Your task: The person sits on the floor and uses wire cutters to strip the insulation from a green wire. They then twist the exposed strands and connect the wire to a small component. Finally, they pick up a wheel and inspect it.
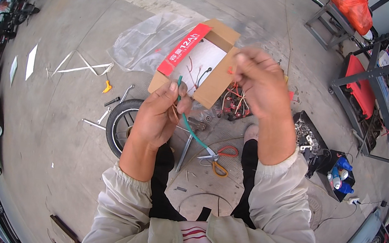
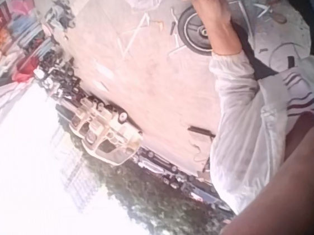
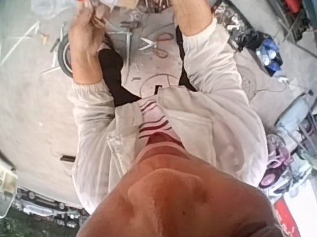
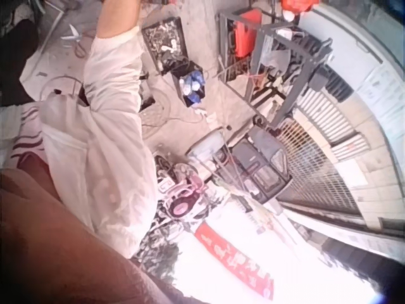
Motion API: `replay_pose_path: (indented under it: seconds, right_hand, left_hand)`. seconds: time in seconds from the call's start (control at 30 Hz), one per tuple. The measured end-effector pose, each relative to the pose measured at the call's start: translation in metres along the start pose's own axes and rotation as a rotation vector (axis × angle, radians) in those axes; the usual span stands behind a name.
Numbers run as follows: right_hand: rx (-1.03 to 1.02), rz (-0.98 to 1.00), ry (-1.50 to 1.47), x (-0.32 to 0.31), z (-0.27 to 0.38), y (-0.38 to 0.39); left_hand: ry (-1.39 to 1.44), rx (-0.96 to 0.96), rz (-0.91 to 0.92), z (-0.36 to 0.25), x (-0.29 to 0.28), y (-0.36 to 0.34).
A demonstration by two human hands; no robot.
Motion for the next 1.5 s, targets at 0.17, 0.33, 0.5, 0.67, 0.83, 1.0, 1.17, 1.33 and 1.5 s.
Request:
replay_pose_path:
  seconds: [0.17,0.33,0.5,0.67,0.83,1.0,1.17,1.33,1.5]
  right_hand:
    - [0.267,0.078,0.075,0.021,-0.033,0.013]
    - [0.283,0.064,0.058,0.024,-0.043,0.018]
    - [0.25,0.021,0.002,0.024,-0.041,0.02]
    - [0.304,0.035,-0.054,0.03,-0.044,0.022]
    - [0.379,0.135,-0.04,0.033,-0.044,0.025]
    - [0.305,0.093,0.045,0.033,-0.051,0.024]
    - [0.261,0.151,0.184,0.034,-0.045,0.023]
    - [0.236,0.17,0.185,0.04,-0.033,0.025]
    - [0.168,0.194,0.206,0.038,-0.034,0.022]
  left_hand:
    - [-0.088,0.127,-0.021,-0.001,0.008,-0.003]
    - [-0.207,0.254,-0.06,0.0,0.004,-0.003]
    - [-0.222,0.245,-0.097,-0.002,0.017,-0.001]
    - [-0.126,0.168,0.026,0.003,0.018,-0.001]
    - [-0.184,0.161,0.19,0.005,0.026,0.003]
    - [-0.238,0.165,0.268,0.006,0.029,0.006]
    - [-0.276,0.129,0.293,0.001,0.029,0.011]
    - [-0.294,0.072,0.273,0.0,0.026,0.011]
    - [-0.205,0.064,0.229,-0.002,0.028,0.011]
Point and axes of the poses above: each hand's wrist, its own y-axis away from the middle knuckle, its own x-axis out of the palm, z = x × y, the point moved 5 cm from there along -y, towards the middle knuckle, and after that the axes turned 9 degrees about -y, right-handed, at the moved point
